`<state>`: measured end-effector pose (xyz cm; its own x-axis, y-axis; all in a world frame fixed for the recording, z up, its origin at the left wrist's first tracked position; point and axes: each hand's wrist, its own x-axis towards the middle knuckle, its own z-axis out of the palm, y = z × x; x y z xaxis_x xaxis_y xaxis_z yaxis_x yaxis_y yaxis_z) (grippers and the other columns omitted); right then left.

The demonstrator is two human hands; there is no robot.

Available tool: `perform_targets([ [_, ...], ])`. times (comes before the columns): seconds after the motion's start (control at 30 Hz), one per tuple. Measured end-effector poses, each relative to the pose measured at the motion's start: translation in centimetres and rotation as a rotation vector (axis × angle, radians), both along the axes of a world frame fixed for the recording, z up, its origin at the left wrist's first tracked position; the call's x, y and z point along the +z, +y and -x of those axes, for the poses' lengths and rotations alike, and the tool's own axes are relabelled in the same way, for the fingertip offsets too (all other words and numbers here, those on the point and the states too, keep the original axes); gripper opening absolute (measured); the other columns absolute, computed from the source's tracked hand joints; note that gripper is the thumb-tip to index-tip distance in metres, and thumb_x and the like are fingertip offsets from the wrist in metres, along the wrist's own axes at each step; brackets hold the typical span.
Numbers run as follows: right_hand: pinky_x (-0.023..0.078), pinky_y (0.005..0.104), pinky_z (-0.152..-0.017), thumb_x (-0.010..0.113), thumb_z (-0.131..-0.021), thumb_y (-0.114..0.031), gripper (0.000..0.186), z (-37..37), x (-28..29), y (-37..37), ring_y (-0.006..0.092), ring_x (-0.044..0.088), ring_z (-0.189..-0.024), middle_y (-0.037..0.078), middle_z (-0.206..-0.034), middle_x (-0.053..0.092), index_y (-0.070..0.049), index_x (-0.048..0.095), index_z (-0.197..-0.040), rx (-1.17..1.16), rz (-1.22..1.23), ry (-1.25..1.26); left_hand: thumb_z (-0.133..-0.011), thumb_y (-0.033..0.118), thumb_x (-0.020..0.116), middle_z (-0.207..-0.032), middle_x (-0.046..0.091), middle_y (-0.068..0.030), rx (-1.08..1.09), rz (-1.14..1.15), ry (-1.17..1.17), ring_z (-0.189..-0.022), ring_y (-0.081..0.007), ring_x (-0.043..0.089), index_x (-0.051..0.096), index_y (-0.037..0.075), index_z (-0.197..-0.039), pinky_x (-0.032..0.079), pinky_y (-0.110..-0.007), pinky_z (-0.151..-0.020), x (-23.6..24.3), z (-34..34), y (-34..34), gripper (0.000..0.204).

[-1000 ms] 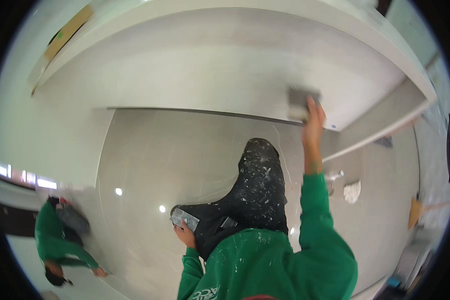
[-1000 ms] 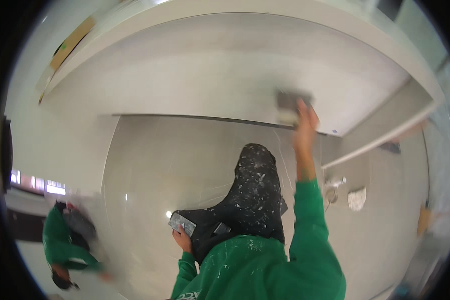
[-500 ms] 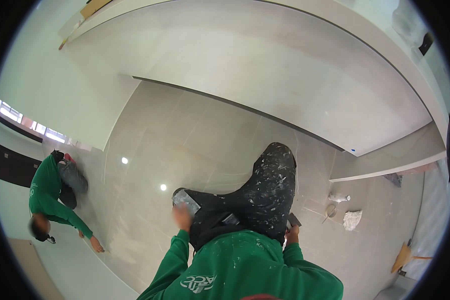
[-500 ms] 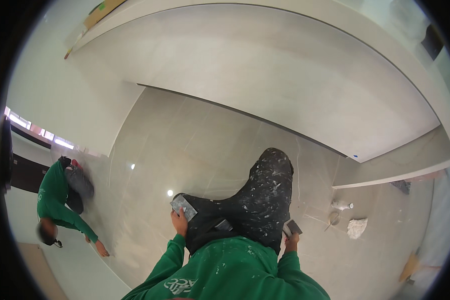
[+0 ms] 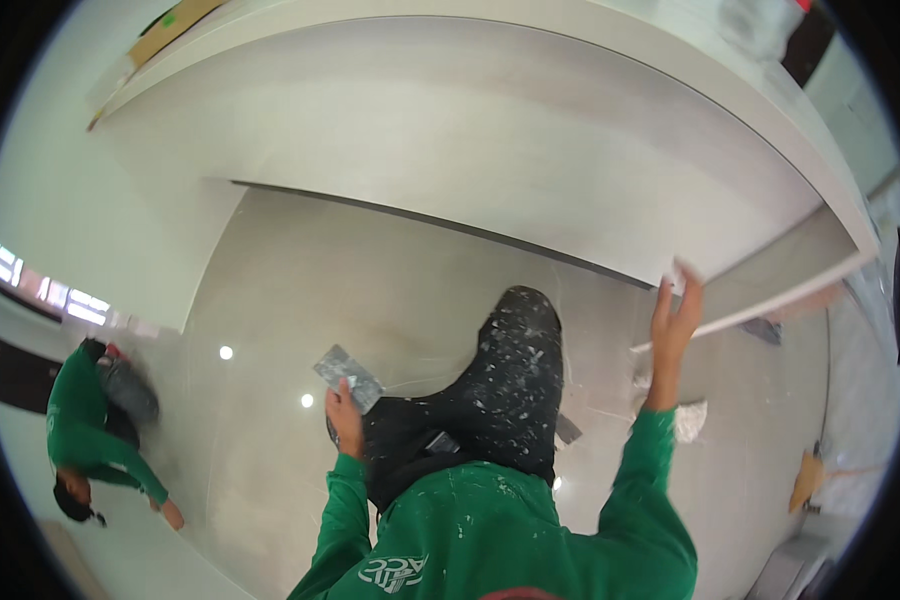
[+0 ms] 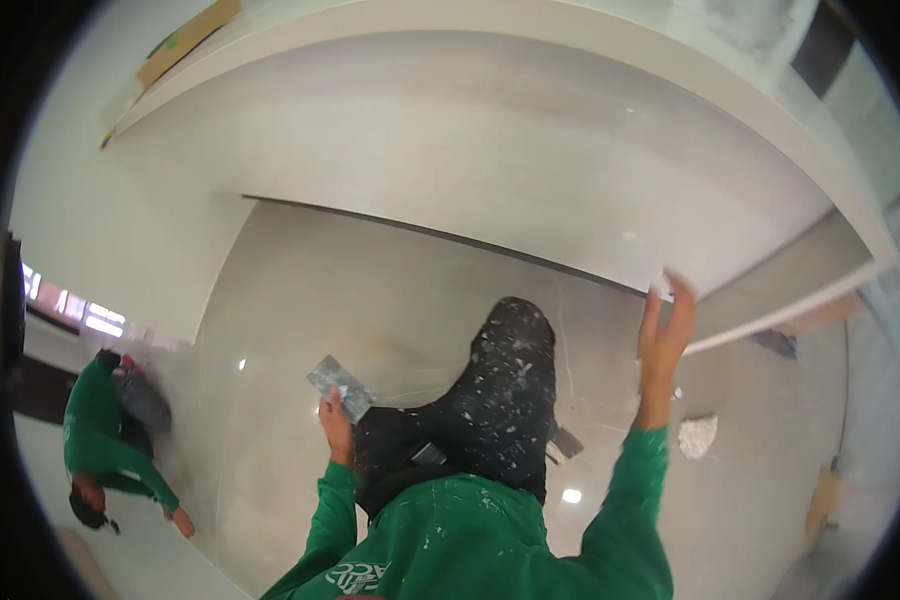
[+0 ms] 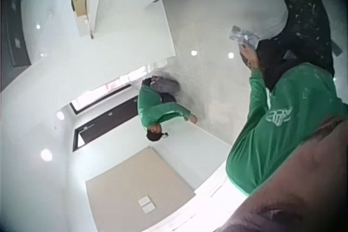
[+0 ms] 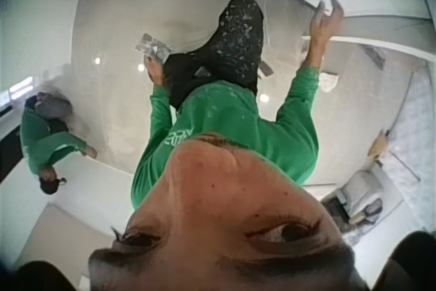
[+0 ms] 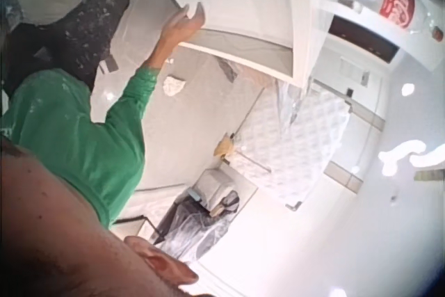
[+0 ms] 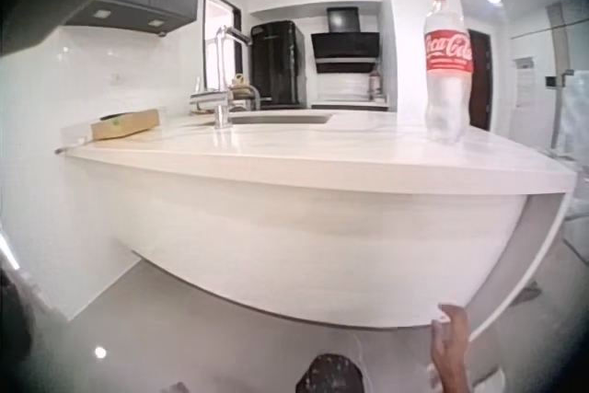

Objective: The person applies grout to floor tile seams and counter edges using a putty knife and their fingers. They smooth the material along the tile gaps and clean the excess away while kneeling on the floor.

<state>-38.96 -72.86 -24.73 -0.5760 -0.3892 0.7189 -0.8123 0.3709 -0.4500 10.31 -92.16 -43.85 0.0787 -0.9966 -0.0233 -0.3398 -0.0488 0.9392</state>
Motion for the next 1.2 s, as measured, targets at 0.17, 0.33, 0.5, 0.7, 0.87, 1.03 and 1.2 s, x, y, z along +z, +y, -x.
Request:
perform_targets([
  [0.17, 0.044, 0.0441, -0.101, 0.069, -0.091, -0.018, 0.043, 6.5, 17.4, -2.7, 0.0372, 0.055, -0.12, 0.021, -0.13, 0.059, 0.002, 0.058, -0.128, 0.068, -0.077, 0.566, -0.104, 0.037, 0.054, -0.073, 0.038, 0.0017, 0.128, 0.038, 0.042, -0.069, -0.0134, 0.033, 0.045, 0.003, -0.076, 0.032, -0.035, -0.06, -0.8, -5.1, -1.1, 0.045],
  [0.33, 0.039, 0.0472, -0.107, 0.065, -0.091, -0.047, 0.065, 13.9, 18.4, -0.7, 0.0409, 0.05, -0.126, 0.024, -0.134, 0.056, 0.002, 0.054, -0.133, -0.301, -0.328, 0.67, -0.103, 0.038, 0.054, -0.092, 0.058, -0.0072, 0.325, 0.005, 0.294, -0.084, -0.0166, 0.051, 0.059, -0.004, -0.099, 0.045, -0.034, -0.078, -3.0, -10.9, 2.2, 0.043],
  [0.5, 0.039, 0.0469, -0.108, 0.063, -0.087, -0.063, 0.083, 10.9, 18.5, -6.5, 0.0428, 0.048, -0.127, 0.025, -0.136, 0.054, 0.003, 0.053, -0.136, -0.282, -0.286, 0.569, -0.103, 0.041, 0.054, -0.104, 0.063, -0.0146, 0.579, -0.119, 0.188, -0.093, -0.023, 0.057, 0.059, -0.008, -0.108, 0.047, -0.038, -0.087, -5.9, -17.3, 7.2, 0.049],
  [0.7, 0.04, 0.0473, -0.106, 0.059, -0.083, -0.072, 0.092, 0.6, 17.5, -25.1, 0.0411, 0.053, -0.122, 0.026, -0.13, 0.058, 0.007, 0.054, -0.132, -0.074, -0.206, 0.704, -0.102, 0.043, 0.053, -0.107, 0.063, -0.0208, 0.745, -0.116, 0.147, -0.094, -0.0277, 0.058, 0.058, -0.012, -0.108, 0.047, -0.041, -0.088, -3.0, -17.9, 10.3, 0.056],
  [0.87, 0.031, 0.0484, -0.115, 0.063, -0.081, -0.069, 0.1, -8.1, 16.8, -40.9, 0.0396, 0.042, -0.136, 0.026, -0.145, 0.047, 0.008, 0.042, -0.141, 0.102, -0.11, 0.648, -0.103, 0.044, 0.053, -0.107, 0.062, -0.0216, 0.817, -0.082, 0.17, -0.094, -0.0282, 0.058, 0.057, -0.013, -0.109, 0.048, -0.042, -0.088, -2.8, -18.9, 11.7, 0.057],
  [1.03, 0.04, 0.047, -0.11, 0.074, -0.077, -0.051, 0.088, -19.0, 21.1, -49.8, 0.037, 0.05, -0.13, 0.023, -0.14, 0.052, 0.006, 0.045, -0.139, 0.569, -0.347, 0.542, -0.103, 0.043, 0.051, -0.109, 0.061, -0.0219, 0.816, -0.109, 0.191, -0.095, -0.0288, 0.058, 0.056, -0.014, -0.114, 0.049, -0.043, -0.088, -1.9, -18.9, 12.4, 0.058],
  [1.2, 0.044, 0.0462, -0.106, 0.073, -0.078, -0.046, 0.083, -16.9, 21.9, -48.9, 0.0369, 0.052, -0.127, 0.023, -0.138, 0.054, 0.002, 0.044, -0.139, 0.531, -0.338, 0.568, -0.103, 0.042, 0.052, -0.106, 0.063, -0.0217, 0.82, -0.069, 0.335, -0.095, -0.0296, 0.057, 0.059, -0.013, -0.107, 0.046, -0.043, -0.09, -2.8, -19.2, 13.2, 0.056],
])
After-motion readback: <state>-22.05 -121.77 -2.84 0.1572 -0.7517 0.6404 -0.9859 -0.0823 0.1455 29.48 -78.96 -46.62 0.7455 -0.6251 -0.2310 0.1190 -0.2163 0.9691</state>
